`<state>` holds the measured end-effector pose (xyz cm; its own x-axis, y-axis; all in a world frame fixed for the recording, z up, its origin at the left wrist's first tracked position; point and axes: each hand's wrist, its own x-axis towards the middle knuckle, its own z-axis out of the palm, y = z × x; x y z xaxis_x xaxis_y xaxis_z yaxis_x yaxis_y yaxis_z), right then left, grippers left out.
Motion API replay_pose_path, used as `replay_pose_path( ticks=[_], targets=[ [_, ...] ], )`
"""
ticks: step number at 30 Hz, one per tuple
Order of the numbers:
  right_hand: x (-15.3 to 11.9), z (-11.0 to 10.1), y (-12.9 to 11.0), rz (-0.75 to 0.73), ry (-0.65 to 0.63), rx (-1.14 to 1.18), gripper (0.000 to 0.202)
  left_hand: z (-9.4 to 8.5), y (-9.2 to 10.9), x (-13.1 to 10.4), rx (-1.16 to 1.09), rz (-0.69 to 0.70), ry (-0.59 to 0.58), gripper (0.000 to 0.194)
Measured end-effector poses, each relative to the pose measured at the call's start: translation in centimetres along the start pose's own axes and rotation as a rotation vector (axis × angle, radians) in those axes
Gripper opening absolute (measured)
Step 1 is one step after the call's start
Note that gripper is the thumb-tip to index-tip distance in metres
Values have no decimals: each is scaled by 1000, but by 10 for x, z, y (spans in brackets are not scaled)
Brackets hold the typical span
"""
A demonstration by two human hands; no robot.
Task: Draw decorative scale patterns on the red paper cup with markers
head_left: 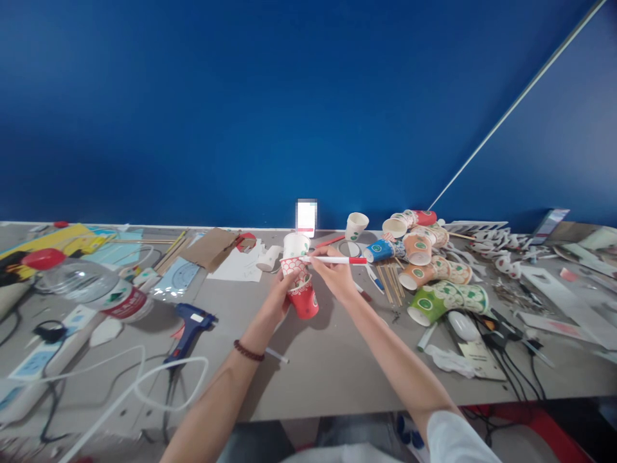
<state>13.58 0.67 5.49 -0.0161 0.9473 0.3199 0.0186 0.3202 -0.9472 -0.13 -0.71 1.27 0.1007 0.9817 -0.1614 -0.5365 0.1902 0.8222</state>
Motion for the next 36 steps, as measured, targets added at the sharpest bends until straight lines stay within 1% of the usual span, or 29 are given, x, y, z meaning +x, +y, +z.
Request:
replay_pose_path(
  ticks=[4,11,16,22,28,33,36],
  targets=[
    [0,0,0,18,1,14,11,-2,-1,1,-6,6,16,48],
    [2,-2,2,54,29,155,8,-3,-1,1,-38,-13,-45,45],
    [2,-2,0,79,51,211,12,1,2,0,-37,6,7,45],
    [2,0,2,79,49,148,11,1,2,1,-19,-30,136,39],
    [2,0,6,43,3,100,10,0,0,2,81,46,49,42],
    [1,0,1,20,5,16,10,-1,-2,3,117,35,57,46],
    [-1,0,-1,-9,19,-29,9,0,0,2,119,35,99,48]
  ],
)
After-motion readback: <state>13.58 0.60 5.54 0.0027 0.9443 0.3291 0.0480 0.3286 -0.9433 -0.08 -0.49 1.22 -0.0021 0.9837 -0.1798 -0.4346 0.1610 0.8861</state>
